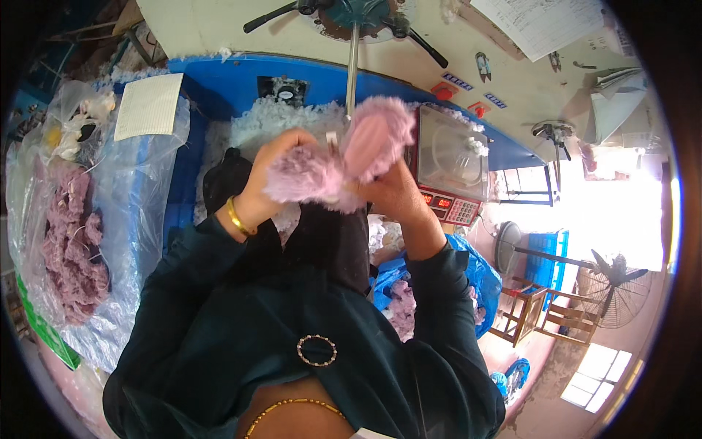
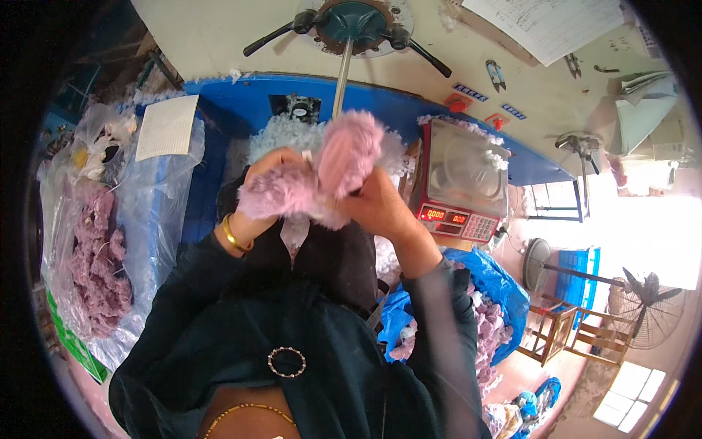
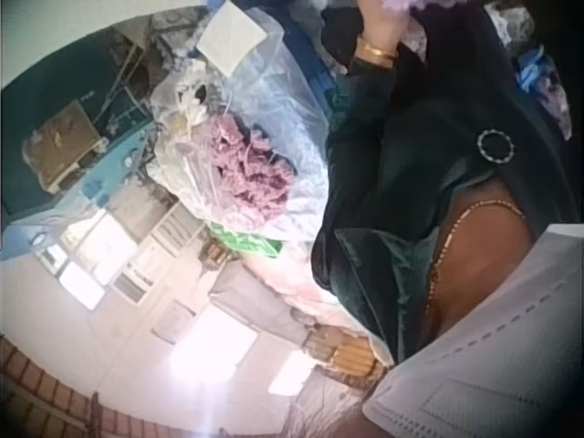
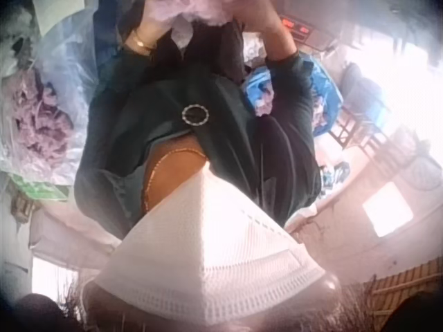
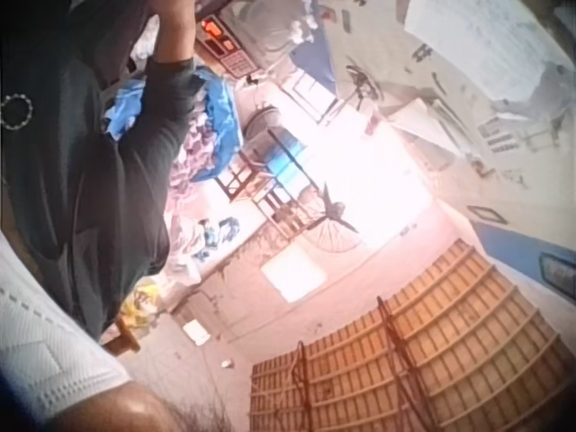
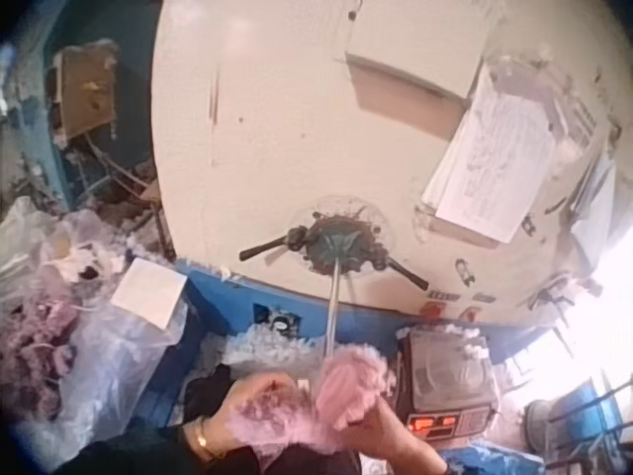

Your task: The person repeatedly takes pink fluffy material and stuffs it into small pink plush toys using a metal rod. After each stuffing, the person places the toy on a digital scale and then returns to the bag to retrieve more material.

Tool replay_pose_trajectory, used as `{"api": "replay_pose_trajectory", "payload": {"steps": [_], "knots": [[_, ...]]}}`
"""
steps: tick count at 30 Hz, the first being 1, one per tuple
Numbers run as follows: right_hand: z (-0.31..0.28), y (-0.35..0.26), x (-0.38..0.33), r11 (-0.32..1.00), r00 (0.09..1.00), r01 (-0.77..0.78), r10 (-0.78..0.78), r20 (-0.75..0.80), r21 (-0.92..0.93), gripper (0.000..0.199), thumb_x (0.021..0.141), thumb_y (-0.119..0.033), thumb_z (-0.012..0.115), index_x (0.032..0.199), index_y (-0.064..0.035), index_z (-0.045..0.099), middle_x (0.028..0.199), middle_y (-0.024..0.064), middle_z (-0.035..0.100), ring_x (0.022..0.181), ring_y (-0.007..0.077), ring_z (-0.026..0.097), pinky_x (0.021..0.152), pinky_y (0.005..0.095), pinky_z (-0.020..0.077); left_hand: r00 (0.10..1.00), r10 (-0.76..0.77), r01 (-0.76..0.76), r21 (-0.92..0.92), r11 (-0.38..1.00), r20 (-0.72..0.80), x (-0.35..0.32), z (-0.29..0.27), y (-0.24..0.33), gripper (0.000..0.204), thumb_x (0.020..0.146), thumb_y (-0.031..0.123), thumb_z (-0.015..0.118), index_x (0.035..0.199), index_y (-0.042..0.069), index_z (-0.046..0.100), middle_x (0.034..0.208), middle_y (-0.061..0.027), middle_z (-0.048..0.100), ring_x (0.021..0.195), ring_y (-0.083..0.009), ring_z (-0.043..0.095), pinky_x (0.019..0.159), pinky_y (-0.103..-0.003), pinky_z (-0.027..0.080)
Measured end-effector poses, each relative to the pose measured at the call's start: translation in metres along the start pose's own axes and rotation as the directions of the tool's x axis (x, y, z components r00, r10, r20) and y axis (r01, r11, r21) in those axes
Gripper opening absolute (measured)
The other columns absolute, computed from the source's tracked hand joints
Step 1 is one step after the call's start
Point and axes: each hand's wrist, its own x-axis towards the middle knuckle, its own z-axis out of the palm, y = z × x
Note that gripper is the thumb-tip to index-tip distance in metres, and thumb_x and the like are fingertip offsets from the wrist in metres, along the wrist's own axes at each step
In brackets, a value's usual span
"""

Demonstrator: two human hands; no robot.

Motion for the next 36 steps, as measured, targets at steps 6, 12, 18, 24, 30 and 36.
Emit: {"api": "replay_pose_trajectory", "payload": {"steps": [6,12,18,24,30,36], "knots": [[-0.022,-0.001,0.051,0.795,0.96,0.135,-0.252,-0.12,-0.592,0.023,0.076,-0.01,0.068,0.095,0.001,0.063,0.085,0.0152,0.067,0.075,0.0263,0.065,0.067,0.0322,0.0493,0.901,0.429,-0.372,0.392,0.841,-0.065,0.068,0.005,0.001,0.021,0.077,-0.005,0.058,0.097,0.001,0.06,0.088,-0.0069,0.066,0.083,-0.0169,0.062,0.073,-0.029,0.05],[-0.009,0.011,0.073,0.852,0.925,0.052,-0.237,-0.296,-0.521,0.033,0.072,-0.018,0.075,0.093,0.0001,0.057,0.082,0.0154,0.065,0.074,0.0282,0.065,0.067,0.0349,0.05,0.967,0.24,-0.184,0.424,0.887,-0.082,0.094,-0.006,-0.023,0.017,0.079,-0.006,0.056,0.092,0.001,0.065,0.089,-0.0053,0.065,0.082,-0.0151,0.06,0.072,-0.028,0.048],[-0.009,0.011,0.136,0.397,0.772,-0.121,-0.539,-0.337,-0.91,0.027,0.08,-0.027,0.061,0.089,-0.0013,0.062,0.081,0.0216,0.064,0.078,0.0396,0.063,0.066,0.0446,0.0517,0.946,-0.323,0.308,-0.367,0.878,0.021,0.103,-0.009,-0.025,0.031,0.093,0.029,0.059,0.106,0.002,0.062,0.095,-0.0006,0.061,0.086,-0.0098,0.053,0.077,-0.024,0.043],[-0.023,0.026,0.153,0.514,0.763,-0.113,-0.503,-0.406,-0.85,0.028,0.083,-0.03,0.058,0.087,-0.0024,0.065,0.08,0.0222,0.065,0.076,0.0411,0.063,0.066,0.0456,0.0513,0.916,-0.378,0.399,-0.4,0.825,0.134,0.102,-0.018,-0.017,0.044,0.093,0.039,0.058,0.115,0.001,0.058,0.106,-0.0015,0.057,0.102,-0.0103,0.046,0.093,-0.027,0.036],[-0.013,0.026,0.106,0.676,0.749,0.202,-0.573,-0.332,-0.709,0.017,0.084,-0.015,0.063,0.094,-0.001,0.064,0.086,0.0178,0.066,0.079,0.0368,0.063,0.069,0.0383,0.0516,0.946,-0.286,0.309,-0.156,0.938,0.155,0.069,-0.021,-0.016,0.041,0.092,0.032,0.06,0.121,0.004,0.053,0.108,-0.0058,0.06,0.1,-0.0161,0.055,0.086,-0.027,0.042],[-0.026,0.019,0.085,0.424,0.695,0.504,-0.716,0.062,-0.753,0.021,0.073,-0.021,0.069,0.09,-0.01,0.064,0.096,0.007,0.062,0.088,0.0249,0.059,0.076,0.038,0.0465,0.972,0.211,-0.227,0.652,0.723,0.105,0.062,0.003,0.007,0.026,0.08,0.012,0.064,0.102,0.003,0.053,0.091,-0.0146,0.058,0.086,-0.0329,0.058,0.072,-0.039,0.047]]}}
